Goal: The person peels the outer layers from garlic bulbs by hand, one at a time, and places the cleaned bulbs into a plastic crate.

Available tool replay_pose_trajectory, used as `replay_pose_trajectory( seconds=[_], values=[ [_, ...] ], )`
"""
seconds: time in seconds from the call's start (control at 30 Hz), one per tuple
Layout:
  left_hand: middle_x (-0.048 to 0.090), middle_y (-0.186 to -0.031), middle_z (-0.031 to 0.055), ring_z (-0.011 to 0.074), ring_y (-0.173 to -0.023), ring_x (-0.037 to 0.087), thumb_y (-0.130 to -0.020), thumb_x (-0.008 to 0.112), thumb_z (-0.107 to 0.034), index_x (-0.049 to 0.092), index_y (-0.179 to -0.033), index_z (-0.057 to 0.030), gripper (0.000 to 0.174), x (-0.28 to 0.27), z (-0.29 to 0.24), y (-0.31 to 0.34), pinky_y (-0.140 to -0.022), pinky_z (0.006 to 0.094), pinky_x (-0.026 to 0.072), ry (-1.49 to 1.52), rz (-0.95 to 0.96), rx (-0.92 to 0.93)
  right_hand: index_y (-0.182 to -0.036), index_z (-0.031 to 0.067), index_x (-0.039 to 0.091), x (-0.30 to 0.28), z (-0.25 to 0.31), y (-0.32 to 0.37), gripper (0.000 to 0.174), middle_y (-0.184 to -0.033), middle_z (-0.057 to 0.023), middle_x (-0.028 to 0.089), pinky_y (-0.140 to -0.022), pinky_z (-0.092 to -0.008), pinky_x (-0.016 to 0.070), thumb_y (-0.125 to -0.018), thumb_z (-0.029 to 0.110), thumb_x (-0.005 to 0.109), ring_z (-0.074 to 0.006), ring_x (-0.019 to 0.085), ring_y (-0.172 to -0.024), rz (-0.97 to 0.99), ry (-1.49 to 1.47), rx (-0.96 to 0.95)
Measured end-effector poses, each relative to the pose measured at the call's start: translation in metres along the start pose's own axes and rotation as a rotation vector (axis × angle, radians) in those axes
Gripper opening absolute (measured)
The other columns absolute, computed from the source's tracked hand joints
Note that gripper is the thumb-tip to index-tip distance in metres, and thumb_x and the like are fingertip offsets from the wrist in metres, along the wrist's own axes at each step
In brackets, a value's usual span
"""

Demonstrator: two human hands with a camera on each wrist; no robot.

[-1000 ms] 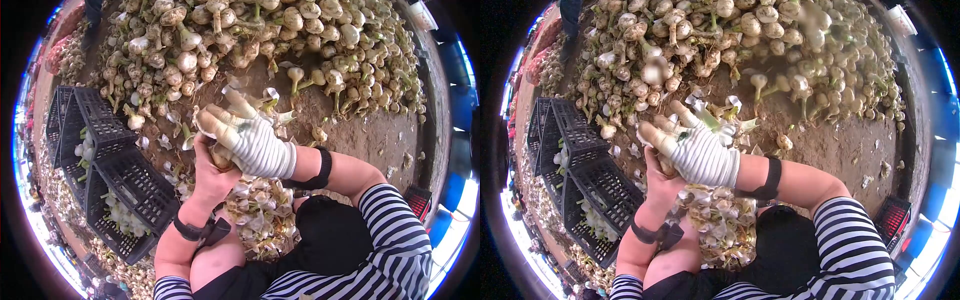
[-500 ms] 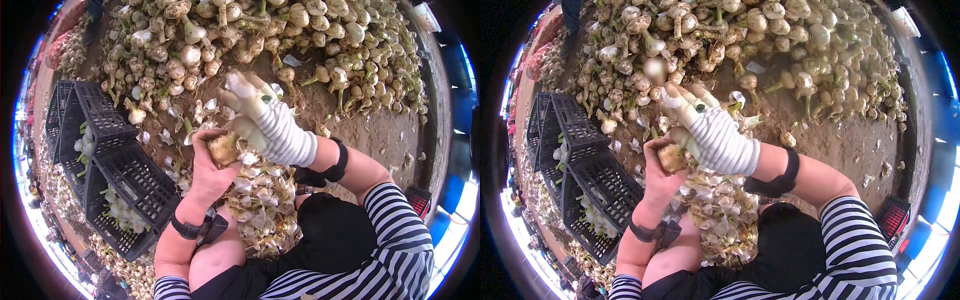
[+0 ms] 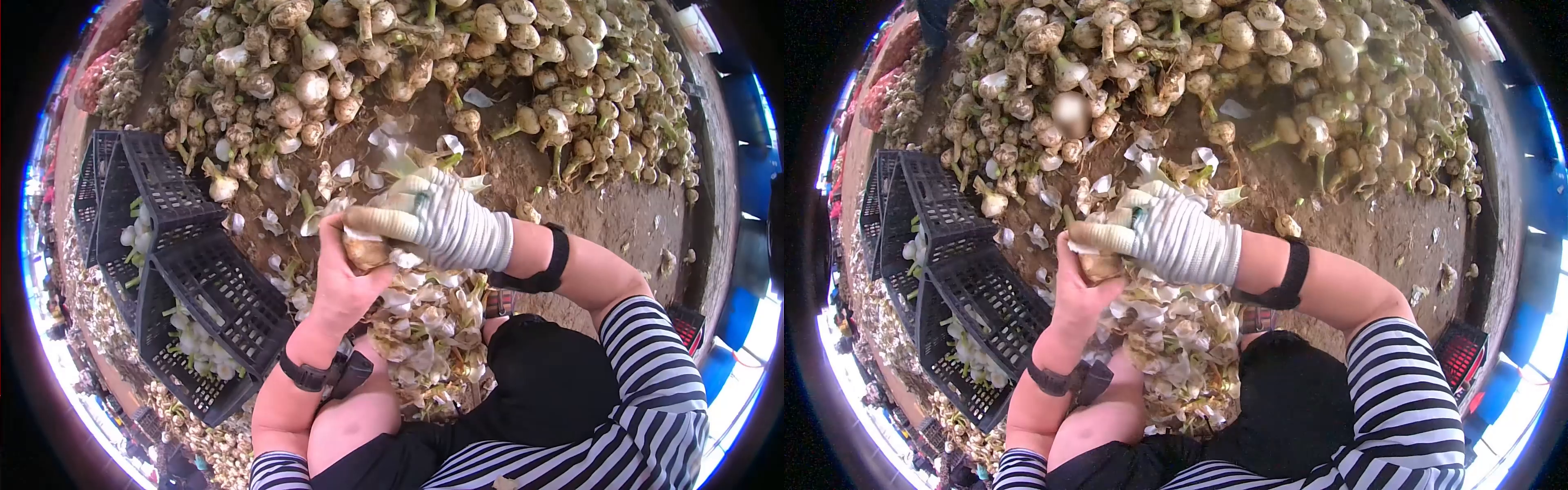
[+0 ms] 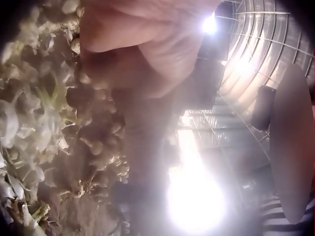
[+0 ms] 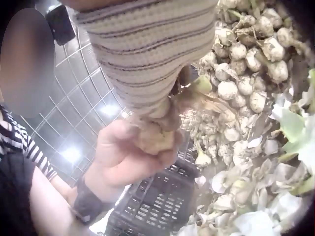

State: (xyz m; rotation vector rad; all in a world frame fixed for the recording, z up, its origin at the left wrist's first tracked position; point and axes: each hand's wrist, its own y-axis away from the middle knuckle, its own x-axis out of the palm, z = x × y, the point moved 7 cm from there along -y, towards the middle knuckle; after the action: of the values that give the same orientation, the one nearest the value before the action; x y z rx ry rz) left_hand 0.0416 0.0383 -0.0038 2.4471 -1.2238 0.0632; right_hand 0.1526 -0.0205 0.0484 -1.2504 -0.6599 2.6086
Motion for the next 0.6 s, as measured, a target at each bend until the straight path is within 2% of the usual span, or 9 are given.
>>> replay_pose_trajectory(
  seconds=[0.1,0.27,0.33,0.4,0.43,0.47,0.53,0.57,0.6],
  values=[
    [0.048,-0.111,0.0061,0.0148,-0.102,0.05,-0.067,0.061,0.007,0.031,-0.124,-0.005,0.066,0.003,0.003,-0.001,-0.089,0.03,0.0413,-0.139,0.057,-0.05,-0.128,0.0169,0.045,0.02,-0.005,0.005,0.056,-0.08,-0.0081,0.057,-0.061,-0.0382,0.045,-0.074,0.013,0.056,-0.0266,0.058,-0.069,0.105,0.164,-0.019],
    [0.05,-0.11,0.0077,0.0141,-0.102,0.051,-0.067,0.063,0.005,0.035,-0.122,-0.0033,0.062,0.003,-0.005,-0.004,-0.088,0.0289,0.0427,-0.344,0.015,0.055,-0.127,0.015,0.045,0.035,-0.011,0.005,0.052,-0.083,-0.0074,0.058,-0.062,-0.0387,0.046,-0.076,0.013,0.056,-0.0266,0.059,-0.071,0.144,0.207,-0.012],
    [0.051,-0.109,0.0079,0.0135,-0.101,0.052,-0.069,0.065,0.004,0.037,-0.121,-0.0019,0.06,-0.001,-0.008,-0.008,-0.085,0.0283,0.0451,-0.422,-0.012,0.1,-0.118,0.0075,0.051,0.032,-0.011,0.003,0.048,-0.081,-0.0093,0.059,-0.068,-0.0403,0.0461,-0.071,0.015,0.059,-0.0281,0.059,-0.079,0.038,0.229,-0.036],
    [0.052,-0.11,0.0091,0.0152,-0.099,0.055,-0.076,0.068,-0.008,0.039,-0.122,-0.002,0.055,-0.019,0.015,-0.012,-0.081,0.0294,0.0496,0.096,-0.136,-0.252,-0.115,0.0072,0.052,0.02,-0.005,-0.003,0.045,-0.079,-0.0085,0.059,-0.068,-0.0402,0.0463,-0.071,0.013,0.058,-0.0278,0.059,-0.077,0.017,0.242,-0.023],
    [0.053,-0.111,0.0105,0.018,-0.095,0.058,-0.082,0.066,-0.025,0.04,-0.122,-0.0024,0.053,-0.017,0.02,-0.012,-0.076,0.0319,0.0537,0.343,-0.126,-0.383,-0.113,0.0069,0.053,0.014,-0.004,-0.006,0.042,-0.076,-0.0078,0.059,-0.069,-0.0402,0.0464,-0.072,0.012,0.058,-0.0275,0.06,-0.075,-0.007,0.255,-0.01],
    [0.053,-0.111,0.0105,0.018,-0.095,0.058,-0.082,0.066,-0.025,0.04,-0.122,-0.0024,0.053,-0.022,0.018,-0.013,-0.076,0.0319,0.0537,0.343,-0.128,-0.374,-0.113,0.0069,0.053,0.013,-0.005,-0.008,0.042,-0.076,-0.0078,0.059,-0.069,-0.0402,0.0464,-0.072,0.012,0.058,-0.0275,0.06,-0.075,-0.009,0.258,-0.019],
    [0.053,-0.11,0.0106,0.0195,-0.093,0.059,-0.086,0.06,-0.036,0.041,-0.121,-0.002,0.053,-0.014,0.021,-0.013,-0.073,0.033,0.0551,0.589,0.035,-0.455,-0.114,0.0063,0.054,0.013,-0.028,-0.01,0.044,-0.073,-0.0065,0.059,-0.069,-0.0401,0.0468,-0.071,0.013,0.062,-0.0298,0.059,-0.07,0.001,-0.003,0.273],
    [0.051,-0.11,0.0096,0.0182,-0.095,0.057,-0.083,0.066,-0.023,0.037,-0.12,-0.0024,0.051,-0.01,0.012,-0.013,-0.077,0.0306,0.0535,0.566,0.008,-0.382,-0.114,0.0063,0.054,0.017,-0.027,-0.01,0.044,-0.073,-0.0065,0.059,-0.069,-0.0401,0.0468,-0.071,0.013,0.062,-0.0298,0.059,-0.07,0.001,-0.001,0.268],
    [0.051,-0.11,0.0096,0.0182,-0.095,0.057,-0.083,0.066,-0.023,0.037,-0.12,-0.0024,0.051,-0.004,0.015,-0.011,-0.077,0.0306,0.0535,0.567,0.009,-0.377,-0.116,0.0065,0.053,0.018,-0.039,-0.003,0.046,-0.081,-0.0046,0.06,-0.074,-0.0367,0.0462,-0.073,0.019,0.065,-0.0255,0.059,-0.077,-0.192,-0.404,0.474]
  ],
)
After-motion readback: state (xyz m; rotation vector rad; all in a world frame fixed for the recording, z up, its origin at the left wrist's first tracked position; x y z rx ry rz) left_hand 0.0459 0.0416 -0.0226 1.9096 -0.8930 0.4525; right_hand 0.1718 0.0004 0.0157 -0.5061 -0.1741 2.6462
